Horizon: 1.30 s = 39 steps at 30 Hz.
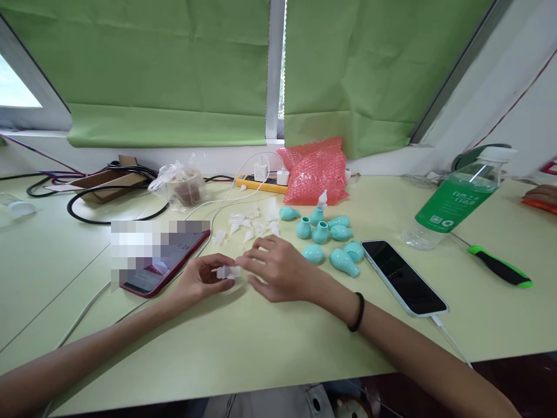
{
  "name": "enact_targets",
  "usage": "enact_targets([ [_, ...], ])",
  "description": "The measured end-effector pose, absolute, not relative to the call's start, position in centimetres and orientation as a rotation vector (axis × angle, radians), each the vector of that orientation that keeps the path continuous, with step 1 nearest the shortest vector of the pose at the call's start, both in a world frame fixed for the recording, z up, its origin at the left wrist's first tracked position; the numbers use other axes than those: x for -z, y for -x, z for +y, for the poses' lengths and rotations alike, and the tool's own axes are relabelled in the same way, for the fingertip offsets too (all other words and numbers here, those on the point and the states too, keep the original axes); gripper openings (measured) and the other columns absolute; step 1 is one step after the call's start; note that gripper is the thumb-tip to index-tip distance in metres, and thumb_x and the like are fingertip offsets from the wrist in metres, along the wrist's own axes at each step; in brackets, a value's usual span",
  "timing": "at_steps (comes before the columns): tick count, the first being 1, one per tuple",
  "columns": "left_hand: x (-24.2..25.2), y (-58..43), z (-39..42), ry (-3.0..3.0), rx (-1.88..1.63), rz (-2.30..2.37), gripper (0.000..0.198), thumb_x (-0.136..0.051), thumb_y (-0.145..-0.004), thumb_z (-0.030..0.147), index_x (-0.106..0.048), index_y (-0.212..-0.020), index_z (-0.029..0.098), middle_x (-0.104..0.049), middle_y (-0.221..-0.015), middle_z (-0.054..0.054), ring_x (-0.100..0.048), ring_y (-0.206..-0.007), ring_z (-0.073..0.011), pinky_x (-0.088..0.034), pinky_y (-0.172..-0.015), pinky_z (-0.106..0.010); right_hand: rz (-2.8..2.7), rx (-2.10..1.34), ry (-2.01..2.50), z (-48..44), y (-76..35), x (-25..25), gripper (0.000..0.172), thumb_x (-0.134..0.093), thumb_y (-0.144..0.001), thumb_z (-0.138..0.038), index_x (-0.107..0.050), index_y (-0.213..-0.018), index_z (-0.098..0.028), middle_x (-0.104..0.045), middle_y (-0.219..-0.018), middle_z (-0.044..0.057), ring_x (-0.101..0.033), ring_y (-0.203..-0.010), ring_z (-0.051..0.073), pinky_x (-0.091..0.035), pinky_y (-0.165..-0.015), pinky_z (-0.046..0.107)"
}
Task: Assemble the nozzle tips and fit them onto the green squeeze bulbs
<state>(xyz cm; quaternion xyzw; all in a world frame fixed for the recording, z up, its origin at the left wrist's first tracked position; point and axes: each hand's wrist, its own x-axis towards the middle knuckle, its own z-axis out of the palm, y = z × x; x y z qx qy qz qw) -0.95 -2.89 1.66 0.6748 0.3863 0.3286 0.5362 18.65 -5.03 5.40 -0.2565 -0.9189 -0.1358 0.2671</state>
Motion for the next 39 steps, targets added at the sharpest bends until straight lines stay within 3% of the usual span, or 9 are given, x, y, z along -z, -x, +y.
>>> enact_targets([
  [4, -1.6, 0.8, -2.9, -1.619, -0.794, 0.977, 0.027, -0.066, -0.057, 0.017, -0.059, -0.082, 0.012, -0.057, -0.066, 0.001, -0.052, -0.056, -0.0089, -0.042, -0.053, -0.019, -2.663, 0.392, 1.162, -5.1, -21.7, -7.9, 0.020, -0.055, -0.068, -0.017, -0.055, -0.087, -0.015, -0.059, -0.077, 0.006, -0.049, -0.076, 0.020, -0.038, -0.064, 0.031],
  [7, -1.6, 0.7, -3.0, -1.621, -0.774, 1.023, 0.028, -0.066, -0.056, 0.018, -0.060, -0.083, 0.012, -0.058, -0.069, -0.001, -0.054, -0.058, -0.0100, -0.043, -0.054, -0.020, -2.753, 0.619, 1.425, -4.9, -24.0, -6.8, 0.020, -0.053, -0.058, -0.003, -0.055, -0.072, -0.017, -0.056, -0.069, 0.005, -0.048, -0.073, 0.022, -0.032, -0.060, 0.032],
  [13, -1.9, 0.8, -3.3, -1.637, -0.782, 0.976, 0.032, -0.064, -0.062, 0.023, -0.060, -0.091, 0.011, -0.062, -0.083, -0.006, -0.058, -0.071, -0.0152, -0.047, -0.063, -0.025, -2.770, 0.718, 1.472, -4.9, -25.0, -4.5, 0.024, -0.044, -0.057, 0.007, -0.050, -0.062, -0.016, -0.051, -0.061, 0.004, -0.048, -0.069, 0.021, -0.031, -0.063, 0.036],
  [17, -1.8, 0.8, -3.4, -1.636, -0.796, 0.894, 0.030, -0.058, -0.063, 0.014, -0.060, -0.093, 0.013, -0.062, -0.094, -0.008, -0.057, -0.084, -0.0170, -0.046, -0.072, -0.026, -2.705, 0.330, 1.254, -6.4, -22.5, -6.4, 0.018, -0.053, -0.062, -0.009, -0.053, -0.078, -0.017, -0.051, -0.077, 0.006, -0.048, -0.075, 0.021, -0.036, -0.067, 0.035],
  [22, -1.5, 0.9, -3.5, -1.645, -0.739, 0.808, 0.027, -0.049, -0.064, 0.009, -0.060, -0.089, 0.012, -0.057, -0.083, -0.004, -0.056, -0.063, -0.0118, -0.046, -0.059, -0.026, -2.356, -0.143, 1.022, -7.2, -19.2, -5.4, 0.033, -0.052, -0.060, -0.012, -0.046, -0.092, -0.017, -0.044, -0.087, 0.006, -0.048, -0.076, 0.017, -0.042, -0.065, 0.028],
  [29, -2.2, 1.1, -4.1, -1.727, -0.638, 0.743, 0.031, -0.034, -0.078, 0.013, -0.036, -0.108, 0.019, -0.049, -0.085, -0.002, -0.050, -0.055, -0.0084, -0.044, -0.055, -0.024, -2.146, -0.372, 1.032, -7.3, -17.5, -1.7, 0.032, -0.048, -0.064, -0.010, -0.040, -0.094, -0.020, -0.050, -0.079, 0.002, -0.048, -0.066, 0.013, -0.043, -0.061, 0.026],
  [34, -2.0, 0.9, -4.5, -1.781, -0.692, 0.742, 0.034, -0.037, -0.083, 0.029, -0.025, -0.114, 0.021, -0.050, -0.080, -0.001, -0.048, -0.055, -0.0085, -0.042, -0.056, -0.024, -2.107, -0.437, 0.977, -7.9, -17.1, -1.7, 0.032, -0.052, -0.069, -0.015, -0.042, -0.100, -0.020, -0.054, -0.088, 0.004, -0.052, -0.077, 0.015, -0.043, -0.070, 0.026],
  [37, -1.8, 0.8, -4.4, -1.752, -0.770, 0.860, 0.039, -0.044, -0.080, 0.035, -0.025, -0.111, 0.021, -0.048, -0.067, 0.004, -0.044, -0.049, -0.0078, -0.039, -0.050, -0.021, -2.077, -0.428, 0.972, -8.1, -17.2, -1.9, 0.030, -0.052, -0.069, -0.016, -0.044, -0.098, -0.020, -0.056, -0.087, 0.004, -0.053, -0.076, 0.015, -0.043, -0.069, 0.026],
  [39, -1.7, 0.9, -4.2, -1.780, -0.805, 0.944, 0.039, -0.052, -0.074, 0.038, -0.034, -0.103, 0.019, -0.049, -0.063, 0.005, -0.043, -0.049, -0.0076, -0.037, -0.048, -0.020, -2.042, -0.417, 0.973, -8.2, -17.4, -2.0, 0.028, -0.050, -0.068, -0.016, -0.045, -0.095, -0.020, -0.056, -0.083, 0.003, -0.053, -0.072, 0.015, -0.043, -0.065, 0.026],
])
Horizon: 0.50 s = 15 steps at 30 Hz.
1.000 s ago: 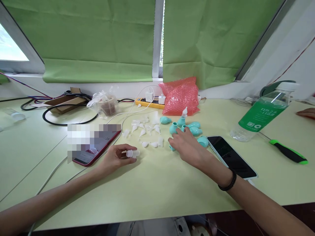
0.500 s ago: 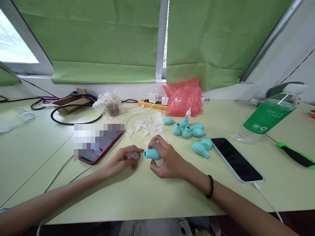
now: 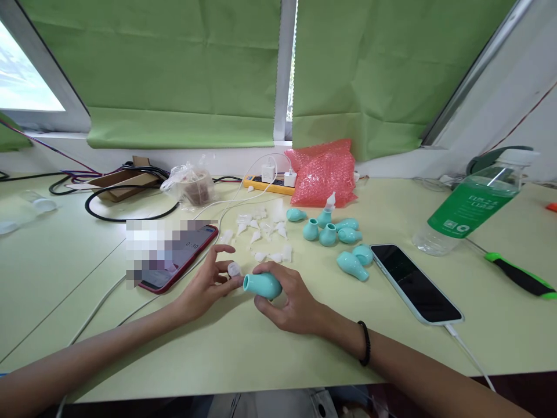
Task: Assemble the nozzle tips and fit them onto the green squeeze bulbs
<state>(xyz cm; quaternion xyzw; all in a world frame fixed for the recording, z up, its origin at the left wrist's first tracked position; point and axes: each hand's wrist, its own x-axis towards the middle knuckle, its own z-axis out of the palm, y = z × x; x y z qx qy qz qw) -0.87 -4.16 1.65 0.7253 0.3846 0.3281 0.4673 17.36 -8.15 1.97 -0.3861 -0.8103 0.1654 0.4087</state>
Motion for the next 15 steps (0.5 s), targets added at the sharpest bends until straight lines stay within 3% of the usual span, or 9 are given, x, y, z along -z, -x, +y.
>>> enact_targets([
  [3, -1.69, 0.93, -3.77, -1.946, -0.779, 1.005, 0.033, -0.061, -0.065, 0.041, -0.052, -0.081, 0.015, -0.053, -0.064, 0.001, -0.045, -0.054, -0.0091, -0.036, -0.049, -0.020, -1.978, -0.431, 0.998, -8.10, -17.52, -1.93, 0.028, -0.049, -0.065, -0.014, -0.045, -0.092, -0.019, -0.055, -0.080, 0.002, -0.052, -0.069, 0.014, -0.043, -0.061, 0.025],
  [6, -2.00, 0.91, -3.69, -2.123, -0.725, 1.041, 0.029, -0.055, -0.069, 0.042, -0.058, -0.068, 0.014, -0.051, -0.061, 0.000, -0.043, -0.054, -0.0097, -0.032, -0.049, -0.021, -1.939, -0.464, 1.046, -7.85, -17.59, -1.80, 0.030, -0.049, -0.062, -0.011, -0.045, -0.090, -0.019, -0.053, -0.081, 0.002, -0.051, -0.071, 0.015, -0.043, -0.062, 0.025],
  [10, -2.38, 0.87, -3.98, -2.332, -0.695, 1.063, 0.036, -0.034, -0.083, 0.033, -0.045, -0.054, 0.015, -0.038, -0.053, 0.003, -0.035, -0.050, -0.0094, -0.026, -0.049, -0.023, -1.955, -0.456, 1.074, -7.55, -17.49, -1.53, 0.029, -0.050, -0.060, -0.009, -0.045, -0.087, -0.019, -0.052, -0.076, 0.001, -0.050, -0.065, 0.013, -0.042, -0.060, 0.024],
  [15, -1.97, 0.93, -4.08, -2.375, -0.610, 0.948, 0.034, -0.022, -0.085, 0.026, -0.033, -0.054, 0.018, -0.031, -0.050, 0.004, -0.029, -0.046, -0.0100, -0.024, -0.048, -0.025, -1.996, -0.435, 1.083, -7.62, -17.08, -1.10, 0.025, -0.056, -0.063, -0.015, -0.045, -0.085, -0.020, -0.054, -0.075, -0.001, -0.051, -0.063, 0.012, -0.042, -0.060, 0.023],
])
